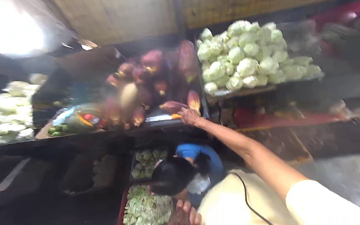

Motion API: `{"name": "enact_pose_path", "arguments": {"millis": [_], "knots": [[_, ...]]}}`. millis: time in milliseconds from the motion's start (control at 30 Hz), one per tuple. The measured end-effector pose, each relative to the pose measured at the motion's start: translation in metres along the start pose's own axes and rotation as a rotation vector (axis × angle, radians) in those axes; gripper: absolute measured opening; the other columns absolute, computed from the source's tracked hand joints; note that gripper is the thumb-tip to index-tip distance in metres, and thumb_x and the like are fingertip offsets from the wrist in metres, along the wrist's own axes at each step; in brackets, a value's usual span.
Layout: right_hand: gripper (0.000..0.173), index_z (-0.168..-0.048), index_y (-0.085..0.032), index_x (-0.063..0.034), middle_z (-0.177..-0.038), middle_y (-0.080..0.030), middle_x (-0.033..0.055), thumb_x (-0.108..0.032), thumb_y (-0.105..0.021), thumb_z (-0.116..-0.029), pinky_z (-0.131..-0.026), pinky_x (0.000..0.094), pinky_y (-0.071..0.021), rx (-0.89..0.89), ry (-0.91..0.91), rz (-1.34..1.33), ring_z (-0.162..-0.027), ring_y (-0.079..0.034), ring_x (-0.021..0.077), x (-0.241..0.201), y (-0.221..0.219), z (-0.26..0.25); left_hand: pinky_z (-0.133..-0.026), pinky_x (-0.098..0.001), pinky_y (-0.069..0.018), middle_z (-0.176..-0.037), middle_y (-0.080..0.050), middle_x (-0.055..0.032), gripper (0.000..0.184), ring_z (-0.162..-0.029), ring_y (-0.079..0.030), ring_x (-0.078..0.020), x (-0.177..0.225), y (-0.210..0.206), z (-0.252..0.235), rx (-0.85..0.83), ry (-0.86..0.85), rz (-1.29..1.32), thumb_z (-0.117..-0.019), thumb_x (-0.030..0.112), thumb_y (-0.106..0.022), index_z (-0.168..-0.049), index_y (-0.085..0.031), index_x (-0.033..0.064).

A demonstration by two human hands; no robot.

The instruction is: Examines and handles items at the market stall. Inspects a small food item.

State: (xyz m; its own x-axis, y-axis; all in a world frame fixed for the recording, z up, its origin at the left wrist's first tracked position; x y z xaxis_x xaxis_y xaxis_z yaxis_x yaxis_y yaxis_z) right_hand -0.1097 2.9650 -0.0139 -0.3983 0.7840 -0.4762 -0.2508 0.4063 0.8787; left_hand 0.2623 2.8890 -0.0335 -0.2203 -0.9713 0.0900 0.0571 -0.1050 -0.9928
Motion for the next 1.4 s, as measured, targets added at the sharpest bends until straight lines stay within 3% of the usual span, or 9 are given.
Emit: {"name": "enact_pose_path", "arguments": {"millis": [200,333,433,567,733,833,1033,1200,1400], "knots": [[0.015,-0.099,-0.077,-0.002,-0.097,-0.074,0.0147,-0.014,-0.071,-0.0917,-0.088,0.054,-0.0539,-0.051,-0.137,-0.476,-0.093,-0.07,0.0284,0.073,-0.018,0.201,-0.082,-0.0345,-0.0591,-0.112,-0.072,-0.0061,0.037,-0.096,-0.071,-0.0186,-0.009,0.029,-0.015,-0.114,0.339,0.085,-0.0873,0.026,-0.073,-0.121,-0.071,0.0112],[0.024,-0.118,-0.069,0.0041,-0.112,-0.069,0.0211,-0.004,-0.058,-0.0982,-0.084,0.0463,-0.0536,-0.09,-0.727,-0.783,-0.091,-0.066,0.0266,0.133,-0.106,0.418,-0.071,-0.0301,-0.0588,-0.103,-0.073,-0.0008,0.054,-0.083,-0.07,-0.0124,-0.033,0.063,-0.034,-0.064,0.513,-0.179,-0.0736,0.051,-0.079,-0.116,-0.075,0.0187],[0.037,-0.136,-0.059,-0.0003,-0.122,-0.063,0.0241,-0.023,-0.056,-0.1061,-0.082,0.0516,-0.0525,-0.094,-1.22,-1.012,-0.094,-0.063,0.031,0.106,-0.181,0.58,-0.077,-0.0363,-0.0588,-0.106,-0.074,-0.0015,0.059,-0.091,-0.07,-0.0163,-0.079,0.094,-0.043,-0.14,0.832,-0.3,-0.073,0.06,-0.076,-0.118,-0.075,0.0218],[0.041,-0.12,-0.063,0.0017,-0.095,-0.061,0.0144,-0.036,-0.061,-0.103,-0.071,0.0393,-0.0498,0.116,-1.502,-1.199,-0.075,-0.056,0.0185,0.022,-0.217,0.7,-0.086,-0.0398,-0.0601,-0.111,-0.074,-0.0031,0.059,-0.1,-0.072,-0.0179,-0.175,0.08,-0.039,-0.347,1.255,-0.34,-0.0745,0.059,-0.076,-0.12,-0.074,0.0205],[0.01,-0.098,-0.064,-0.005,-0.066,-0.058,-0.0019,-0.014,-0.06,-0.0944,-0.048,0.0215,-0.0441,0.404,-1.422,-1.434,-0.048,-0.049,0.0043,-0.08,-0.169,0.752,-0.087,-0.0365,-0.0598,-0.113,-0.074,-0.0038,0.054,-0.101,-0.072,-0.0168,-0.289,0.052,0.009,-0.529,1.636,-0.252,-0.0789,0.052,-0.075,-0.121,-0.073,0.0177],[0.026,-0.107,-0.07,0.0029,-0.074,-0.064,0.0069,-0.015,-0.063,-0.0893,-0.055,0.0308,-0.0471,0.363,-1.1,-1.308,-0.055,-0.054,0.0107,-0.121,-0.126,0.738,-0.093,-0.0415,-0.0581,-0.115,-0.074,-0.0044,0.056,-0.105,-0.071,-0.019,-0.336,0.056,0.046,-0.524,1.782,-0.227,-0.0785,0.053,-0.076,-0.122,-0.073,0.0182],[0.015,-0.088,-0.068,-0.013,-0.068,-0.062,-0.0059,-0.027,-0.064,-0.0835,-0.05,0.0205,-0.0461,0.847,-1.074,-1.48,-0.053,-0.054,0.0012,-0.108,-0.13,0.79,-0.087,-0.0333,-0.0581,-0.118,-0.072,-0.0028,0.054,-0.102,-0.07,-0.0145,-0.417,0.04,0.135,-0.74,2.139,-0.203,-0.0807,0.05,-0.074,-0.125,-0.07,0.0185],[0.032,-0.111,-0.06,-0.0072,-0.076,-0.059,0.0018,-0.026,-0.071,-0.0882,-0.05,0.0276,-0.0461,0.829,-1.433,-1.682,-0.054,-0.052,0.0091,-0.084,-0.181,0.867,-0.089,-0.0311,-0.057,-0.12,-0.071,-0.0044,0.053,-0.104,-0.069,-0.0135,-0.51,0.031,0.194,-0.786,2.328,-0.117,-0.0831,0.044,-0.074,-0.127,-0.068,0.0158],[0.056,-0.123,-0.063,-0.0213,-0.084,-0.067,-0.001,-0.047,-0.074,-0.0747,-0.048,0.0255,-0.0484,0.811,-1.022,-1.82,-0.054,-0.057,0.007,-0.1,-0.116,0.929,-0.09,-0.0374,-0.0587,-0.117,-0.073,-0.0074,0.061,-0.105,-0.071,-0.0201,-0.61,0.084,0.24,-0.608,2.377,-0.279,-0.0753,0.052,-0.081,-0.124,-0.071,0.0169]]}}
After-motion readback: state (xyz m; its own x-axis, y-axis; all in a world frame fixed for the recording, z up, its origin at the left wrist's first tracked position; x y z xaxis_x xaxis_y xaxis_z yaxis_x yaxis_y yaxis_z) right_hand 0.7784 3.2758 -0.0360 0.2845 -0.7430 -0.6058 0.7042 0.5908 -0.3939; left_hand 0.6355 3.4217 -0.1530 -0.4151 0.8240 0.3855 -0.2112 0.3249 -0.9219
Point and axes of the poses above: each hand's wrist, its own z-axis away from the middle knuckle, its own y-axis out of the back of the hand, x = y × z, the point moved 10 cm from there along -z, towards the middle knuckle
